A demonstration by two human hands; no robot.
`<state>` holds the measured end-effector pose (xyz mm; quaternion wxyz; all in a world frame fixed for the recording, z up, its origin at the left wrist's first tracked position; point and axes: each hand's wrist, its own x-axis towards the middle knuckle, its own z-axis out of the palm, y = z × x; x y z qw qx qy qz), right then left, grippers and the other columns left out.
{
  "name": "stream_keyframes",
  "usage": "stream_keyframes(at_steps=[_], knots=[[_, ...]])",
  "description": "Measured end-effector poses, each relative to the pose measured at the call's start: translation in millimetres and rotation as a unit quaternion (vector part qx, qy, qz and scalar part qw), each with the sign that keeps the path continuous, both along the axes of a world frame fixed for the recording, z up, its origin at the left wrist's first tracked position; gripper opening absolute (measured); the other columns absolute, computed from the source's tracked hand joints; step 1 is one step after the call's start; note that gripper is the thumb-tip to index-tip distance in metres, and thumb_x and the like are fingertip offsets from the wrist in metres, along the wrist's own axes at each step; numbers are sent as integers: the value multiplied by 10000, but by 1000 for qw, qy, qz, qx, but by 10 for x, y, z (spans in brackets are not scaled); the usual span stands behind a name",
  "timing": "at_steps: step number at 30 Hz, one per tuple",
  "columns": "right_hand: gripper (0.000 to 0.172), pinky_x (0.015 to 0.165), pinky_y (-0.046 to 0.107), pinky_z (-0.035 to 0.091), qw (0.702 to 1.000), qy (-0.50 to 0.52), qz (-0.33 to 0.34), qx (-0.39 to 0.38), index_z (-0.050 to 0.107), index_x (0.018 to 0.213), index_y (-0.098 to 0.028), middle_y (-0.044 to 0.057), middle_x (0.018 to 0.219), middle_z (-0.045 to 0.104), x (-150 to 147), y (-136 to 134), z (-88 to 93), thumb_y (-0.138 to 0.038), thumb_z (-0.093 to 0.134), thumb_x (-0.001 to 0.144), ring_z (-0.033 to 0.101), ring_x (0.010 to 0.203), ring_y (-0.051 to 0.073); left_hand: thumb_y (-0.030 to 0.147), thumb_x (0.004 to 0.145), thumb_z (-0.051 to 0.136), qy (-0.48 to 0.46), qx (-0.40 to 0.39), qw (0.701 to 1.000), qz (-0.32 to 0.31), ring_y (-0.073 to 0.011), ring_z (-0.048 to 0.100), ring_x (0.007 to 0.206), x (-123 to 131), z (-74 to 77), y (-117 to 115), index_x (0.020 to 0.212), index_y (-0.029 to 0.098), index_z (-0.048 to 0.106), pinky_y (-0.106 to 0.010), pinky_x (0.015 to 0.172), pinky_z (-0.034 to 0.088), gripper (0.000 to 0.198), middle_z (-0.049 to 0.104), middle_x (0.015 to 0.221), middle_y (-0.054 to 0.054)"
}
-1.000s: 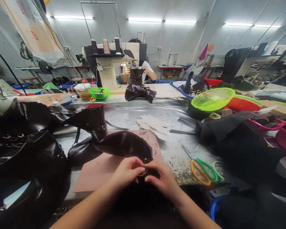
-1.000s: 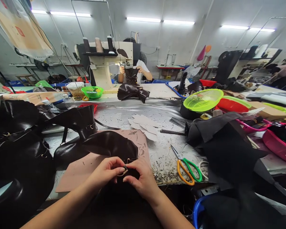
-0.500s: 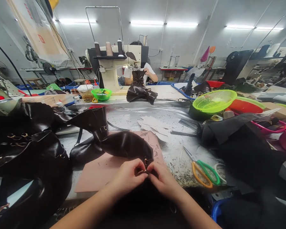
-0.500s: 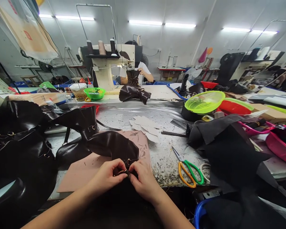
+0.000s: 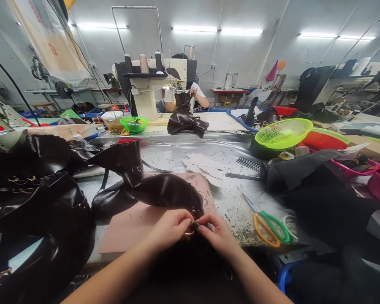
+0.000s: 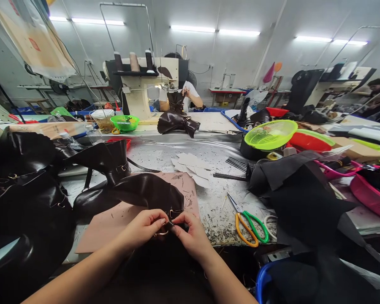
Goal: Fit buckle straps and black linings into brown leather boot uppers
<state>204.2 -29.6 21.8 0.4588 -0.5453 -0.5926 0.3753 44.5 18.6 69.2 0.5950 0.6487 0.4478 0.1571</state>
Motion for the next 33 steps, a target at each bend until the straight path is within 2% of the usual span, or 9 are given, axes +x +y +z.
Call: stream_keyframes(at_steps=[5, 12, 14, 18, 21, 23, 27, 31, 33], knots=[[147, 728, 343, 394, 1000, -21, 10, -3, 603, 716, -203, 22, 738, 621, 17, -2, 9, -347, 592, 743, 539, 770, 199, 222, 669, 481, 78, 67, 994, -26, -125, 525, 533, -5, 42, -4, 694, 158, 600, -208, 465, 343, 137, 595, 566, 12], [99, 752, 361, 379, 998, -53, 17, -12, 602, 719, -210, 25, 741, 614, 11, -14, 26, -307, 593, 737, 523, 795, 211, 255, 658, 526, 107, 118, 986, -48, -123, 506, 554, 8, 76, 6, 651, 157, 574, -213, 488, 355, 109, 573, 582, 15], [75, 757, 361, 385, 998, -59, 31, -15, 602, 732, -207, 28, 755, 614, 39, -18, 46, -280, 586, 736, 526, 816, 216, 291, 662, 559, 92, 100, 989, -57, -126, 510, 549, 6, 75, 12, 647, 164, 535, -222, 495, 374, 130, 546, 570, 27], [145, 829, 373, 371, 994, -76, 77, -4, 621, 850, -226, 25, 875, 638, 150, -4, 69, -188, 549, 729, 530, 897, 214, 319, 657, 589, 9, -25, 999, -34, -125, 540, 573, -15, 80, 43, 663, 168, 485, -259, 549, 463, 183, 512, 598, 45], [129, 828, 375, 372, 995, -80, 61, 0, 620, 822, -223, 22, 845, 643, 193, 17, 52, -184, 539, 730, 545, 862, 205, 317, 668, 576, 3, -67, 998, -16, -119, 544, 582, -35, 86, 69, 692, 160, 501, -283, 583, 491, 176, 510, 609, 44], [111, 813, 369, 384, 996, -68, 50, -5, 618, 801, -215, 24, 815, 641, 178, 23, 46, -187, 539, 728, 553, 838, 200, 311, 683, 561, 18, -46, 999, -21, -124, 556, 580, -45, 77, 75, 709, 159, 515, -270, 563, 478, 161, 522, 618, 38], [88, 762, 349, 414, 998, -48, 46, -17, 595, 764, -206, 16, 756, 621, 99, 16, 78, -171, 544, 701, 560, 787, 190, 290, 698, 544, 72, 52, 996, -31, -129, 549, 538, -44, 42, 47, 693, 166, 535, -226, 488, 393, 124, 542, 582, 35], [35, 708, 330, 435, 998, -34, 34, -28, 560, 710, -204, 6, 713, 600, 54, 11, 108, -179, 557, 686, 561, 744, 183, 289, 699, 555, 118, 128, 984, -34, -132, 520, 563, -48, 68, 9, 675, 181, 544, -222, 499, 350, 111, 562, 571, 35], [72, 723, 333, 441, 998, -31, 41, -26, 586, 756, -207, 11, 738, 616, 52, 8, 107, -182, 556, 696, 570, 759, 184, 270, 692, 559, 126, 146, 981, -27, -132, 505, 583, -51, 94, -9, 662, 184, 538, -221, 507, 338, 94, 561, 590, 36]])
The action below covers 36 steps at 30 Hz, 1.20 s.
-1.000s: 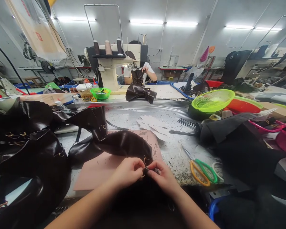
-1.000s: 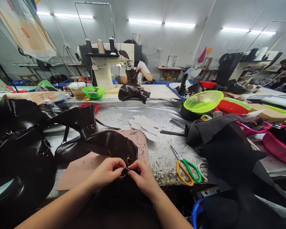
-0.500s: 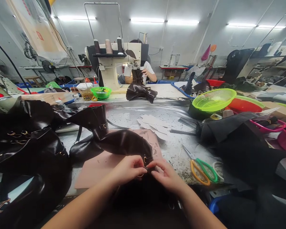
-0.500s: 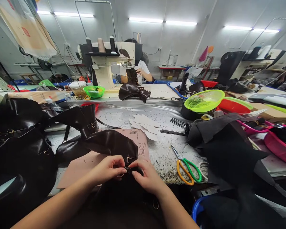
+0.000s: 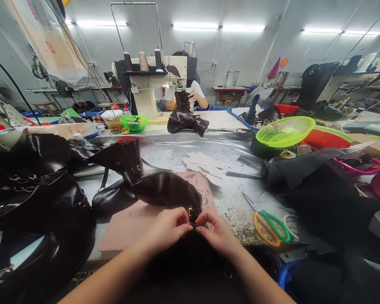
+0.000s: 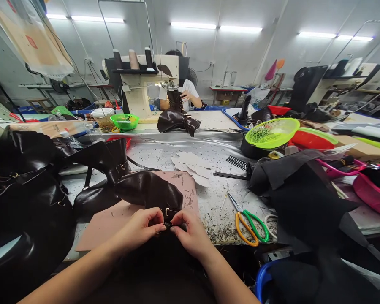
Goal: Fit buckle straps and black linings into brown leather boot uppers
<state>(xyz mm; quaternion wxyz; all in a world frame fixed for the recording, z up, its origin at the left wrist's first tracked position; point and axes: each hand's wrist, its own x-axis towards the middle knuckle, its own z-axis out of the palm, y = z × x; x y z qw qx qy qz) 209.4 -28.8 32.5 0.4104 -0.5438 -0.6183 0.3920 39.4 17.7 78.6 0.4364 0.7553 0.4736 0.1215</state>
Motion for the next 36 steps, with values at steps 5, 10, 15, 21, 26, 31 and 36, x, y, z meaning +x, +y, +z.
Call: stream_keyframes(at_steps=[5, 10, 15, 21, 26, 31, 36], knots=[[172, 792, 353, 425, 999, 11, 33, 17, 614, 898, -228, 26, 851, 634, -15, -13, -15, -237, 523, 752, 565, 844, 195, 271, 663, 586, -56, -44, 997, 40, -134, 493, 575, 28, -12, -39, 625, 178, 515, -230, 514, 354, 123, 542, 585, 27], [162, 767, 351, 395, 999, 5, 32, 15, 588, 802, -221, 21, 801, 607, -45, -4, -25, -347, 486, 809, 534, 802, 191, 261, 591, 632, -160, -109, 980, 48, -95, 485, 551, 43, -28, -10, 536, 144, 484, -234, 512, 387, 197, 546, 782, -16], [170, 772, 347, 383, 999, -8, 37, 10, 551, 788, -221, 17, 805, 593, -29, -16, -52, -363, 466, 825, 505, 815, 190, 309, 640, 595, -190, -172, 964, 69, -93, 498, 561, 50, -31, -22, 658, 150, 504, -230, 521, 406, 184, 523, 793, -7], [191, 713, 336, 395, 1000, -6, -4, 9, 530, 748, -212, 24, 759, 591, -47, -49, -62, -357, 441, 834, 504, 760, 188, 342, 791, 453, 1, 62, 998, -5, -147, 530, 621, 70, 15, -73, 701, 194, 504, -247, 555, 397, 181, 548, 679, 7], [99, 853, 419, 331, 996, -58, 7, 63, 595, 833, -236, 37, 862, 618, 85, -39, -51, -286, 523, 788, 512, 890, 223, 344, 818, 408, -17, -16, 1000, -15, -152, 598, 609, 69, 86, -27, 717, 203, 422, -224, 516, 420, 174, 528, 679, 25], [85, 855, 442, 318, 995, -74, -33, 66, 610, 754, -225, 48, 825, 575, 124, -10, -83, -228, 527, 773, 497, 901, 236, 353, 866, 315, 13, 9, 1000, 1, -163, 598, 584, 93, 72, -87, 774, 217, 357, -242, 523, 408, 170, 526, 637, 30], [86, 842, 429, 317, 992, -73, -40, 98, 588, 720, -218, 30, 740, 560, 16, -22, -42, -217, 525, 778, 501, 825, 217, 303, 845, 351, 62, 110, 989, -72, -161, 503, 638, 118, 116, -96, 749, 212, 424, -270, 580, 374, 151, 528, 698, 8]])
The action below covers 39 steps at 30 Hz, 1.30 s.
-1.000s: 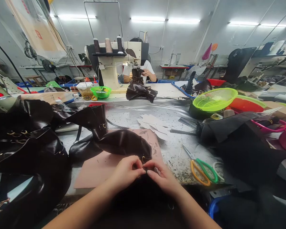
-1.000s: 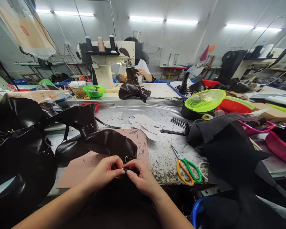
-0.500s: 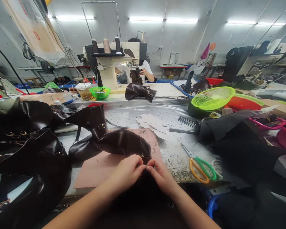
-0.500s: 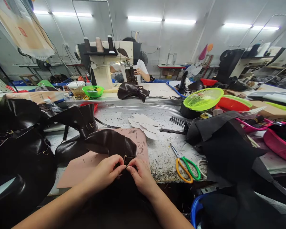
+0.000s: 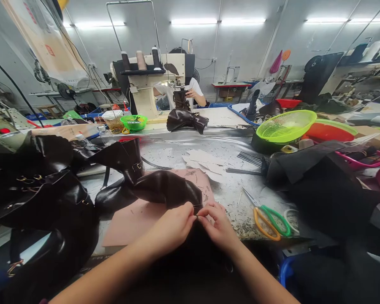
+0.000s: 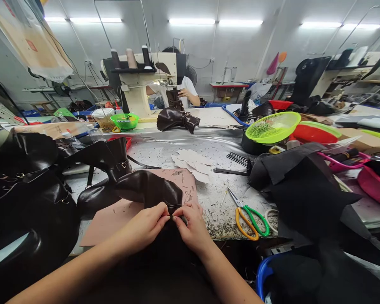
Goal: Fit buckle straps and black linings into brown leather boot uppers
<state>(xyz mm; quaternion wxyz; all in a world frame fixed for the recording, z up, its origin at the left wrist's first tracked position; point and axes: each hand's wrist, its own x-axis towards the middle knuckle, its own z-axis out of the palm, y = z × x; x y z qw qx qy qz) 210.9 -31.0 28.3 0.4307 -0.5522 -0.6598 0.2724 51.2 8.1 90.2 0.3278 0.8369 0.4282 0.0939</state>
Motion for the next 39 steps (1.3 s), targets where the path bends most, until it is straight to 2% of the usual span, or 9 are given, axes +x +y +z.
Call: stream_keyframes(at_steps=[5, 7, 13, 16, 22, 25, 28, 34, 39], knots=[[68, 835, 406, 338, 1000, 23, -5, -18, 598, 791, -234, 33, 809, 601, -14, -20, 42, -216, 535, 775, 517, 849, 214, 348, 812, 411, -133, -214, 965, 75, -130, 497, 652, 47, -45, 100, 710, 202, 377, -245, 570, 447, 181, 434, 688, 39], [78, 833, 400, 346, 999, 36, -5, -29, 597, 802, -235, 30, 819, 613, -11, -25, 46, -208, 529, 776, 525, 845, 209, 369, 815, 409, -172, -241, 949, 109, -129, 515, 634, 64, -91, 101, 713, 206, 360, -253, 561, 461, 198, 425, 682, 45], [74, 827, 390, 368, 996, 74, 9, -41, 598, 818, -228, 30, 825, 613, -42, -39, 11, -244, 550, 764, 536, 842, 204, 326, 849, 345, -94, -54, 985, 134, -154, 502, 563, 65, -205, 20, 744, 222, 372, -256, 515, 367, 150, 472, 604, 35], [210, 828, 384, 380, 994, 98, -1, -42, 587, 918, -226, 33, 879, 619, -67, -41, -15, -267, 621, 715, 546, 855, 207, 296, 853, 332, -70, 6, 988, 135, -152, 473, 535, 71, -252, 3, 744, 220, 373, -260, 510, 322, 140, 473, 579, 32], [39, 904, 453, 294, 998, 44, -2, -36, 606, 765, -226, 25, 808, 630, -41, -16, 28, -242, 621, 732, 539, 864, 216, 389, 853, 337, -176, -74, 966, 176, -130, 462, 547, 86, -285, 50, 720, 214, 361, -244, 509, 362, 221, 458, 601, 38], [68, 883, 432, 328, 998, 49, -2, -45, 596, 767, -227, 19, 807, 625, -18, -19, 44, -229, 639, 714, 542, 845, 209, 436, 799, 432, -203, -183, 952, 137, -107, 458, 535, 56, -220, 90, 757, 197, 411, -228, 503, 381, 244, 457, 616, 48], [101, 855, 400, 370, 997, 58, 17, -50, 608, 810, -230, 20, 840, 622, 20, -33, 29, -216, 633, 713, 546, 858, 205, 412, 747, 522, -172, -220, 956, 91, -103, 470, 559, 18, -160, 99, 742, 181, 455, -223, 524, 412, 240, 445, 614, 50], [145, 790, 354, 419, 996, 60, 29, -64, 612, 836, -227, 18, 834, 630, 108, -33, -25, -149, 569, 721, 562, 836, 188, 391, 806, 445, -153, -215, 960, 91, -122, 552, 661, 28, -175, 30, 744, 195, 429, -247, 568, 492, 207, 497, 796, 14], [61, 715, 319, 435, 995, 81, 21, -47, 586, 745, -206, 17, 749, 613, 39, -39, -16, -167, 543, 725, 566, 758, 175, 303, 812, 417, -82, -57, 993, 62, -131, 505, 627, 73, -180, 14, 708, 204, 449, -227, 541, 390, 147, 520, 696, 22]])
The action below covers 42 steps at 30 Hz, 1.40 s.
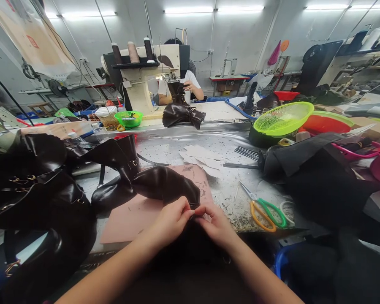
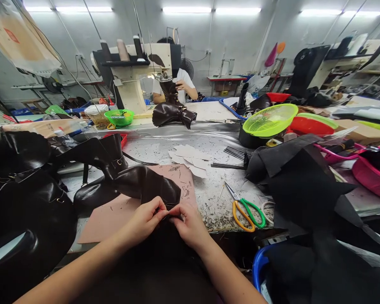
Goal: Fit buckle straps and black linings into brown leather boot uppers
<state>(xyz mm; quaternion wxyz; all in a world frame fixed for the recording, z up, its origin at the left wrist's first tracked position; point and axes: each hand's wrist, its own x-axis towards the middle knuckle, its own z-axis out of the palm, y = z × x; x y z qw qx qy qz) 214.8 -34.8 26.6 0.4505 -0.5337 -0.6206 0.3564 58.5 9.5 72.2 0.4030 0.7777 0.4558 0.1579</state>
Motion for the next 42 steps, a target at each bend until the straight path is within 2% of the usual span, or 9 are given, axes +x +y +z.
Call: stream_keyframes(at_steps=[2, 7, 13, 18, 23, 27, 30, 36, 42], knots=[[80, 721, 321, 436, 1000, 6, 7, 7, 583, 756, -205, 24, 761, 615, -28, -12, 22, -172, 513, 734, 567, 767, 176, 274, 803, 422, 26, 43, 999, 13, -135, 483, 609, 17, 13, -13, 686, 206, 443, -236, 545, 352, 137, 514, 647, 27], [120, 771, 356, 422, 999, 23, 18, -13, 592, 811, -198, 45, 829, 615, -52, -15, 68, -253, 569, 707, 552, 822, 201, 275, 811, 423, 3, 41, 997, 72, -136, 487, 611, 74, 1, -73, 701, 207, 432, -244, 564, 360, 130, 525, 658, 26], [179, 794, 394, 374, 998, 14, 30, -59, 638, 737, -215, 38, 749, 599, -53, 21, 56, -344, 517, 767, 508, 807, 214, 326, 840, 402, -45, 51, 993, 98, -122, 470, 561, 129, -81, -63, 692, 206, 403, -231, 532, 372, 190, 481, 618, 39], [178, 758, 332, 388, 972, 189, 24, -136, 611, 741, -198, 14, 758, 595, -41, 20, 54, -357, 636, 666, 520, 770, 181, 320, 843, 400, -29, 80, 993, 82, -126, 484, 573, 104, -99, -51, 714, 207, 408, -228, 531, 376, 172, 504, 631, 36], [228, 611, 256, 360, 930, 325, 34, -169, 540, 610, -185, -41, 598, 518, -63, 31, 24, -347, 701, 614, 448, 595, 112, 292, 835, 416, -11, 95, 994, 59, -125, 478, 581, 101, -78, -100, 699, 204, 424, -228, 543, 373, 162, 499, 633, 36], [196, 637, 265, 372, 943, 292, 30, -157, 549, 649, -188, -44, 617, 512, -45, 46, 42, -332, 682, 632, 457, 615, 115, 335, 812, 450, -56, 28, 994, 89, -120, 480, 544, 111, -97, -97, 686, 200, 443, -221, 505, 375, 185, 483, 602, 43], [187, 747, 306, 397, 955, 238, 83, -154, 586, 792, -184, -10, 753, 571, 14, 45, 95, -277, 650, 643, 515, 751, 151, 351, 796, 466, -92, -2, 990, 106, -116, 479, 514, 108, -112, -72, 682, 193, 463, -219, 479, 379, 195, 479, 589, 42], [175, 836, 372, 375, 987, 53, 83, -126, 589, 805, -192, 28, 849, 602, 67, 29, 133, -187, 631, 635, 523, 876, 208, 366, 790, 483, -109, -16, 987, 119, -102, 470, 430, 111, -149, -65, 676, 188, 484, -208, 421, 356, 212, 477, 535, 51], [206, 803, 338, 386, 977, 168, 51, -122, 555, 754, -209, -14, 771, 573, 13, 37, 42, -176, 657, 579, 525, 812, 180, 362, 755, 522, -137, -76, 983, 94, -101, 480, 438, 89, -94, -22, 686, 184, 476, -212, 424, 374, 196, 478, 561, 51]])
